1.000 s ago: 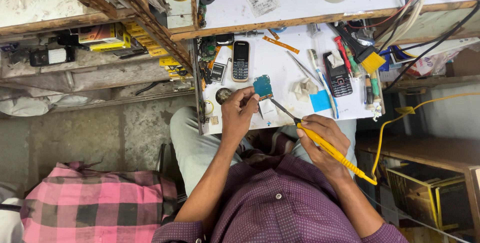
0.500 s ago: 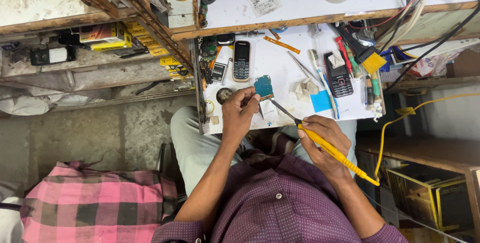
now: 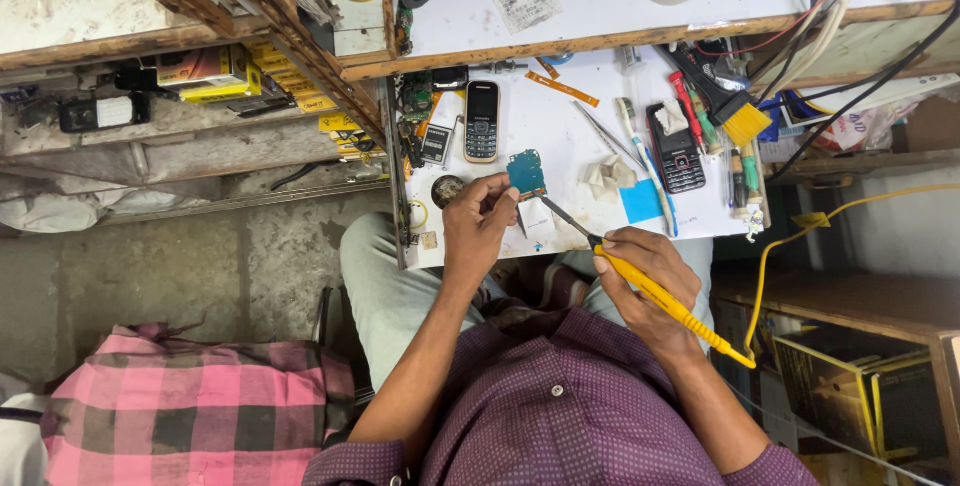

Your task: The person sits at a cluttered repair workbench and solders a small teal circuit board, holding the board with one hand while using a yellow soldering iron with the other. They reposition the board, work on its edges, and set it down on the bench between soldering passes.

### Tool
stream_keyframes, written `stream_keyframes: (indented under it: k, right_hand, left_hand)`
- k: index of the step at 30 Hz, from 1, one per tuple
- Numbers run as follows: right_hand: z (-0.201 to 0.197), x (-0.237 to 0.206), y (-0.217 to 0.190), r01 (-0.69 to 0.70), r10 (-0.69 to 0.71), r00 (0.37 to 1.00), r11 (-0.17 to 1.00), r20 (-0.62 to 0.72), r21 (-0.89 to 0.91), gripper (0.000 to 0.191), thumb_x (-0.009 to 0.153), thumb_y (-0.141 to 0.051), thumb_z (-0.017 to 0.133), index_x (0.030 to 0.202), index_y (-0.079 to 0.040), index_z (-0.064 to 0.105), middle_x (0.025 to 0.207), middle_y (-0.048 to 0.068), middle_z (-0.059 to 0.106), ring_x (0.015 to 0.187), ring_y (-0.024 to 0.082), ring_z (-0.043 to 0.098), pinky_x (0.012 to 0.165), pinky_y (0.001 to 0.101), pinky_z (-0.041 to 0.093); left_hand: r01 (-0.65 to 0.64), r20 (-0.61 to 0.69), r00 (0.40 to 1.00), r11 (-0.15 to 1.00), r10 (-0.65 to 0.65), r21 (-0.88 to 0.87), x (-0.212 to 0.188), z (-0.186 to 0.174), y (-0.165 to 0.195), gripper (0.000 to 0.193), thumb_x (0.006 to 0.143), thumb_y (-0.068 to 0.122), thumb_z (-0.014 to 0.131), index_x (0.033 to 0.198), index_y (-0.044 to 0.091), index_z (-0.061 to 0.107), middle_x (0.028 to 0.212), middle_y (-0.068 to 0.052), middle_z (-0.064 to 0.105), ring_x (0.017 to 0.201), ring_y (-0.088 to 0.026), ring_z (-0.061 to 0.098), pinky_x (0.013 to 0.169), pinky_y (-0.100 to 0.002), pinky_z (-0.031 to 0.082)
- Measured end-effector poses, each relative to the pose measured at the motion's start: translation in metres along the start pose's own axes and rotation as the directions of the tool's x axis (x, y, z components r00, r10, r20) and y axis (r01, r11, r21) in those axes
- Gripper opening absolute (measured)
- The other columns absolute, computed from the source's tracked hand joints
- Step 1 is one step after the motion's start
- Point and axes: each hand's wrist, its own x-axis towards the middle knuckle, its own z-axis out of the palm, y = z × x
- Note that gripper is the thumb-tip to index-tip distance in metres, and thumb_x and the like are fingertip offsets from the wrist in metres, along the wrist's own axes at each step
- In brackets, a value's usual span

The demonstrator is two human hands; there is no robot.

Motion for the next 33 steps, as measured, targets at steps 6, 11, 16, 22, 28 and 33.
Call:
stream_keyframes:
  k: [6,11,16,22,28,33]
  right_hand:
    - [0.0006,0.0002,0.0016,-0.003,0.003,1.0,1.0,0.0,0.006,0.02,0.086,0.0,0.081,0.102,0.0,0.069,0.106,0.017,0.073,0.097,0.025,0.074,0.085,0.0319,0.062]
    - [0.0008,-0.0003,0.0016,-0.003,0.003,1.0,1.0,0.001,0.0,0.019,0.085,0.001,0.081,0.101,0.0,0.07,0.105,0.016,0.073,0.097,0.024,0.074,0.084,0.0318,0.061]
    - [0.0004,0.0001,0.0019,0.008,-0.008,1.0,1.0,0.002,0.006,0.02,0.086,0.001,0.081,0.102,0.0,0.069,0.106,0.017,0.073,0.098,0.025,0.074,0.086,0.0326,0.062]
    - [0.001,0.0003,0.0018,0.013,-0.013,1.0,1.0,-0.001,0.0,0.02,0.085,0.001,0.081,0.101,0.0,0.069,0.105,0.016,0.073,0.099,0.025,0.074,0.087,0.0328,0.061]
    - [0.0009,0.0001,0.0009,-0.007,0.007,1.0,1.0,-0.002,0.001,0.019,0.085,0.001,0.081,0.101,0.0,0.07,0.104,0.016,0.074,0.097,0.025,0.074,0.085,0.0322,0.061]
    - [0.0015,0.0006,-0.0001,0.004,-0.004,1.0,1.0,-0.001,0.004,0.019,0.086,0.001,0.08,0.101,0.0,0.069,0.105,0.017,0.073,0.098,0.025,0.074,0.087,0.0327,0.061]
  left_hand:
    - [-0.007,0.005,1.0,1.0,0.007,-0.007,0.0001,-0.0005,-0.0003,0.025,0.096,0.008,0.07,0.117,-0.005,0.071,0.089,-0.008,0.074,0.071,-0.008,0.067,0.064,-0.024,0.059]
    - [0.006,0.002,1.0,1.0,-0.006,0.014,0.0004,-0.0006,-0.0006,0.026,0.095,0.008,0.07,0.117,-0.005,0.071,0.088,-0.008,0.074,0.071,-0.008,0.068,0.064,-0.024,0.06]
    - [-0.005,0.001,1.0,1.0,0.005,0.008,0.0003,0.0002,-0.0005,0.026,0.095,0.008,0.07,0.117,-0.006,0.071,0.089,-0.008,0.074,0.07,-0.008,0.067,0.063,-0.024,0.059]
    - [0.011,-0.001,1.0,1.0,-0.011,0.012,0.0,-0.0003,0.0004,0.027,0.095,0.009,0.07,0.117,-0.005,0.071,0.09,-0.009,0.074,0.071,-0.008,0.069,0.065,-0.025,0.061]
    - [0.012,-0.001,1.0,1.0,-0.012,0.011,-0.0004,-0.0001,0.0014,0.027,0.095,0.009,0.07,0.117,-0.005,0.071,0.092,-0.009,0.075,0.072,-0.009,0.07,0.065,-0.025,0.061]
    - [0.007,0.006,1.0,1.0,-0.007,-0.013,-0.0005,-0.0005,0.0015,0.026,0.096,0.009,0.069,0.118,-0.005,0.071,0.091,-0.009,0.074,0.072,-0.009,0.068,0.066,-0.025,0.061]
